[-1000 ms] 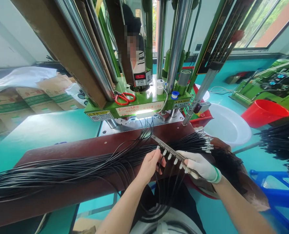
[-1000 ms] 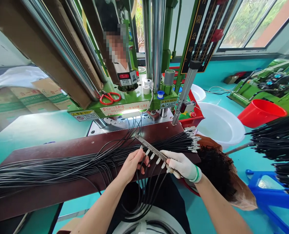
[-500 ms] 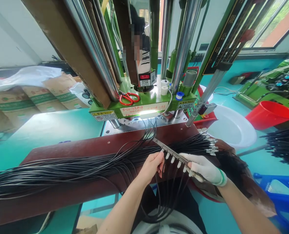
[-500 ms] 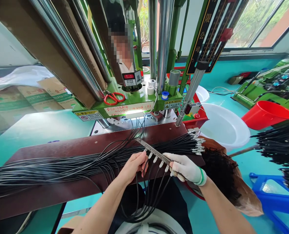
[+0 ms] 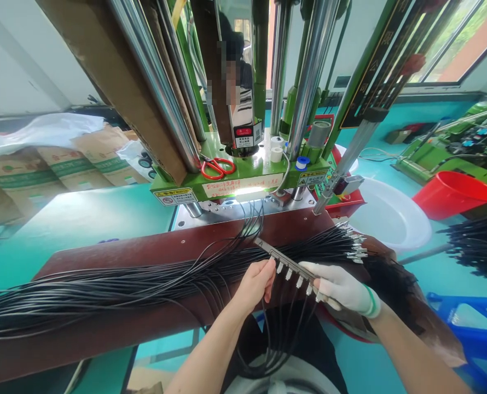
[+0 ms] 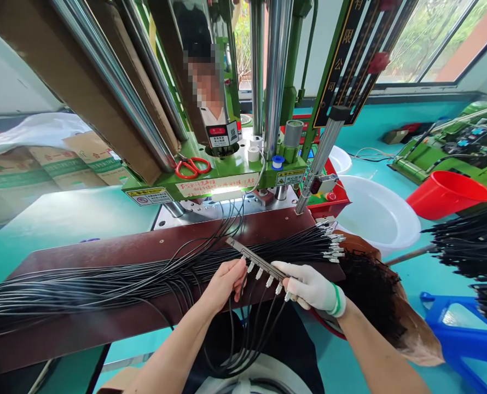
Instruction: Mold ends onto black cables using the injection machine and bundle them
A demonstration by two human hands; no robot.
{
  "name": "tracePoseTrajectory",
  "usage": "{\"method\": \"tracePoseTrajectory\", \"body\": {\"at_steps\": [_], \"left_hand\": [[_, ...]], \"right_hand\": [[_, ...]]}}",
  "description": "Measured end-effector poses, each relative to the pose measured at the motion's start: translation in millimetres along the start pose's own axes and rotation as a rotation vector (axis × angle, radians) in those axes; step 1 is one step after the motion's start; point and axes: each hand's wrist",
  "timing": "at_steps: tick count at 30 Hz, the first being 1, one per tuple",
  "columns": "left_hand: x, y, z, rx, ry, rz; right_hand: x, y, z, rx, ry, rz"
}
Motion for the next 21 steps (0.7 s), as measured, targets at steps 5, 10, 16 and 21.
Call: {"method": "tracePoseTrajectory", "body": {"at_steps": [5, 10, 16, 21], "left_hand": [[0.4, -3.4, 1.3, -0.050, 0.036, 0.067], [-9.8, -3.2, -5.7, -0.069, 0.033, 0.386], [-25.8, 13.4, -25.1, -0.112, -0.135, 0.841], [-29.8, 29.2, -35.4, -0.121, -0.137, 0.852]], "right_hand": [[2.8, -2.0, 1.9, 0.004, -0.020, -0.081], [28.8, 15.4, 3.1, 0.127, -0.114, -0.162], [62.5, 41.7, 32.5, 0.218, -0.221, -0.328], [88.5, 56.8, 83.3, 0.336, -0.270, -0.615]]}}
Point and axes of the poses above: each hand's wrist, its own z-axis towards the middle knuckle, its own y-axis out of the back of the hand, x = y × z, and after that the axes turned 10 degrees about z, right-handed
